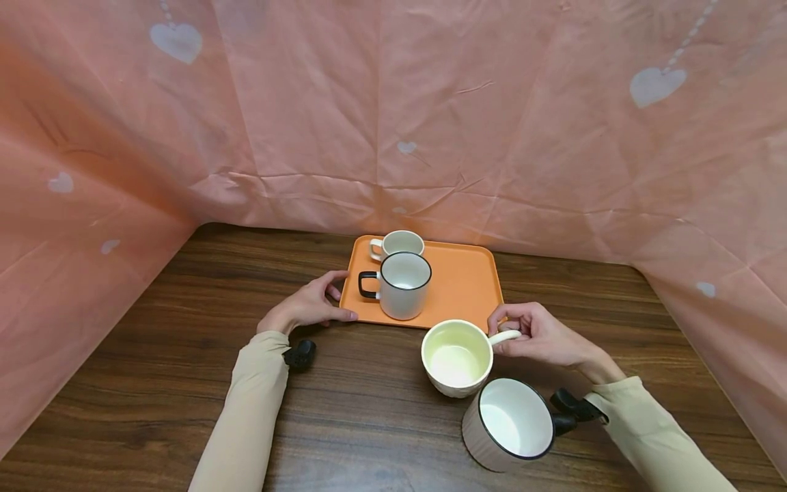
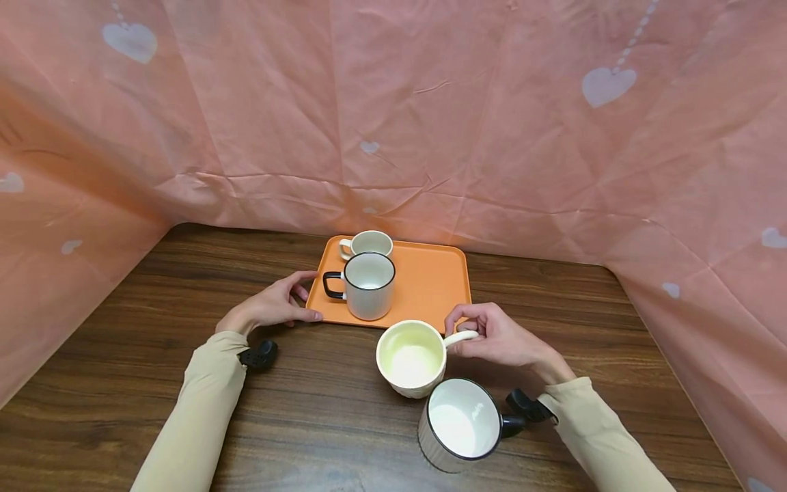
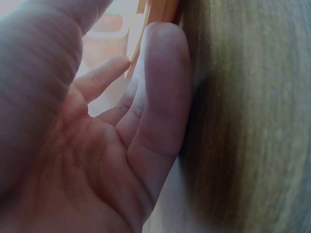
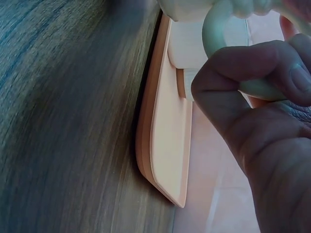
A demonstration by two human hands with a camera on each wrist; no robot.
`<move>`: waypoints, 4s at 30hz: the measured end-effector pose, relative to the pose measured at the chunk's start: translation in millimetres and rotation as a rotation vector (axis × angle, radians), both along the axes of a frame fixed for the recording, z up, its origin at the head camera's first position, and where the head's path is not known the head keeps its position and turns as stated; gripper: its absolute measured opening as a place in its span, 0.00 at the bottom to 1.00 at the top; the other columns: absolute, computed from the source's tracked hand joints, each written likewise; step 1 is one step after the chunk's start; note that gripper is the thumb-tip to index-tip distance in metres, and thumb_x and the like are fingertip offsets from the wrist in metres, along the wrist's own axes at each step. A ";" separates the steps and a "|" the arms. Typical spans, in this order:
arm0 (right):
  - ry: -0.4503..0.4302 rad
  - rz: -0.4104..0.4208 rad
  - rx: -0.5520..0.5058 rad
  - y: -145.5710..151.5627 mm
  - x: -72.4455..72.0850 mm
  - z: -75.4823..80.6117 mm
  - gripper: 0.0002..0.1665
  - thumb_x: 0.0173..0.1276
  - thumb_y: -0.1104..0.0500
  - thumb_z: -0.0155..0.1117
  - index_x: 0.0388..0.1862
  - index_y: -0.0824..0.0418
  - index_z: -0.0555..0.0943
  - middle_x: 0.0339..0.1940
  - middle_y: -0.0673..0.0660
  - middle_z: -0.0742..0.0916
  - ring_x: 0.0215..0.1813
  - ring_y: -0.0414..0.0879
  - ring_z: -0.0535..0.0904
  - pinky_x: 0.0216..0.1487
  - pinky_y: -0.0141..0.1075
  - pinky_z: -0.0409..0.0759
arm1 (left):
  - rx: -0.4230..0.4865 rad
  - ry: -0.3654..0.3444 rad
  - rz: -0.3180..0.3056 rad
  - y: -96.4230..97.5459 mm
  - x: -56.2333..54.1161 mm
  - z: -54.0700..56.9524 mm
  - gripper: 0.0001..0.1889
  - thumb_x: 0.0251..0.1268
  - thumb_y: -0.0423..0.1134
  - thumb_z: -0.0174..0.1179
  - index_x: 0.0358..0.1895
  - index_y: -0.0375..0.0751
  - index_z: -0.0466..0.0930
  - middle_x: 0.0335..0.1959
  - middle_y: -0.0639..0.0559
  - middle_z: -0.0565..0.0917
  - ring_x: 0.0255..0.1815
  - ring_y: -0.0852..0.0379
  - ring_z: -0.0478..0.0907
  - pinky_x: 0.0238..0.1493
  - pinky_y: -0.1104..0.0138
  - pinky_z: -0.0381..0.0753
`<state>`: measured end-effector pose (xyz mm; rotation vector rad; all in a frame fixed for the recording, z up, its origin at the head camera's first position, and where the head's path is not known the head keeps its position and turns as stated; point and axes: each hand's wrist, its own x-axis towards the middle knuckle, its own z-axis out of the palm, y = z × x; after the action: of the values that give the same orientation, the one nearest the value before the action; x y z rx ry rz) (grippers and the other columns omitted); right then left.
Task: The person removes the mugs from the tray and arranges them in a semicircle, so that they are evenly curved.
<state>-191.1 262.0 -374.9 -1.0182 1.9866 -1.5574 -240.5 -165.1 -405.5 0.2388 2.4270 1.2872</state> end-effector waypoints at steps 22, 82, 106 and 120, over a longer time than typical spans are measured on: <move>0.017 0.025 0.093 4.0 -2.7 -2.0 0.10 0.68 0.75 0.63 0.45 0.67 0.78 0.35 0.47 0.85 0.37 0.33 0.80 0.37 0.26 0.80 | -0.019 -0.014 -0.004 0.4 -0.8 1.2 0.50 0.58 0.45 0.76 0.81 0.48 0.55 0.53 0.41 0.72 0.31 0.56 0.76 0.34 0.66 0.82; 0.229 -0.581 0.354 36.7 -26.0 -12.8 0.20 0.74 0.57 0.67 0.59 0.65 0.81 0.55 0.64 0.87 0.50 0.29 0.81 0.51 0.22 0.80 | 0.090 0.284 0.063 2.0 8.6 11.6 0.30 0.65 0.49 0.71 0.68 0.44 0.77 0.58 0.44 0.83 0.55 0.50 0.82 0.53 0.61 0.82; 0.188 -0.612 0.414 30.8 -51.9 -28.0 0.24 0.73 0.54 0.67 0.64 0.62 0.78 0.64 0.64 0.83 0.68 0.59 0.74 0.69 0.52 0.68 | 0.344 0.237 0.004 41.5 0.3 4.9 0.20 0.70 0.39 0.67 0.62 0.44 0.78 0.55 0.41 0.82 0.53 0.47 0.82 0.46 0.56 0.88; 0.279 -0.546 0.533 31.0 -59.8 -28.7 0.24 0.72 0.54 0.68 0.63 0.61 0.80 0.64 0.66 0.82 0.70 0.64 0.73 0.72 0.62 0.66 | 0.401 0.186 0.016 48.0 -1.7 2.4 0.22 0.67 0.41 0.70 0.62 0.44 0.76 0.36 0.48 0.75 0.38 0.55 0.77 0.44 0.59 0.89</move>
<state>-250.9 293.0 -403.6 -0.5160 2.8365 -1.0251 -242.1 -117.1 -403.1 0.4662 2.2946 1.8259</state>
